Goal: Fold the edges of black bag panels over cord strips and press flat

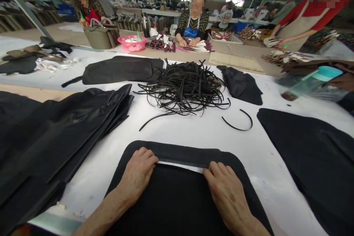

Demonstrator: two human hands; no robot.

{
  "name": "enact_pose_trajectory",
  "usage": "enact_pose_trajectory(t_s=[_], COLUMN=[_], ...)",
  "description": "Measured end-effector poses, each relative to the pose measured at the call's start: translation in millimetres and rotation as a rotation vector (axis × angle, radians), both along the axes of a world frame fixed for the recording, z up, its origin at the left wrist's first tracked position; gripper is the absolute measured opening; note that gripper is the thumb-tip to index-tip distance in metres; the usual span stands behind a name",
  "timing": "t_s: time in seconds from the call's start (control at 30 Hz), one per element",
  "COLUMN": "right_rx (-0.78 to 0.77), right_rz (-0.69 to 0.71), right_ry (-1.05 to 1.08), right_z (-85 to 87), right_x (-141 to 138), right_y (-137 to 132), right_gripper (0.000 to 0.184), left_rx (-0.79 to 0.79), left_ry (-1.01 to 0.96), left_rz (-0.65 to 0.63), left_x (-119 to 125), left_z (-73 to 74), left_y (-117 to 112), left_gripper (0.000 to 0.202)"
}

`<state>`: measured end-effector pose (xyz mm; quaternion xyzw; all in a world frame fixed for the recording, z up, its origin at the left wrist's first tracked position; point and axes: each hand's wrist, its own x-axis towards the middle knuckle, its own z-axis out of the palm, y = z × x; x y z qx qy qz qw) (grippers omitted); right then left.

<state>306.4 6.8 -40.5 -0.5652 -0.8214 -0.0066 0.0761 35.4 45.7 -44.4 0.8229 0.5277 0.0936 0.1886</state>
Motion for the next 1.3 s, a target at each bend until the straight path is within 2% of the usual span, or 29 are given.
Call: enact_pose_trajectory(t_s=[0.2,0.37,0.67,0.83,1.07,1.17,1.3], right_rx=[-0.078,-0.074,-0.035,-0.027,0.033,0.032,0.019], right_rz=[0.054,0.107,0.140,0.213,0.358,0.365,0.378], right_ry=[0.138,0.193,0.274,0.220,0.118,0.068,0.047], right_z=[-0.3,-6.3,-18.7,-21.9,-22.1,-22.0,-20.8], right_x=[-32.2,-48.8,-43.7,-37.5,-29.3,-33.3,-39.2], right_y=[9.9,17.0,18.5,17.2,16.7,15.5,15.8], right_gripper=[0.016,0.014,0.018,0.015,0.021,0.023,0.023], left_rx=[0.035,0.074,0.088,0.113,0.297,0.328,0.293], left_ry=[0.005,0.010,-0.063,-0.062,0.200,0.262,0.290], left_rz=[-0.025,-0.096,-0.147,-0.198,-0.485,-0.512,-0.503], left_x=[17.7,35.7,43.3,39.6,34.0,34.7,37.2], left_z=[1.3,-2.1,-10.6,-12.9,-9.3,-12.1,-13.5], left_y=[-4.1,-5.4,0.3,-0.5,-4.8,-8.3,-11.0], left_gripper=[0.023,0.023,0.025,0.020,0.025,0.031,0.039])
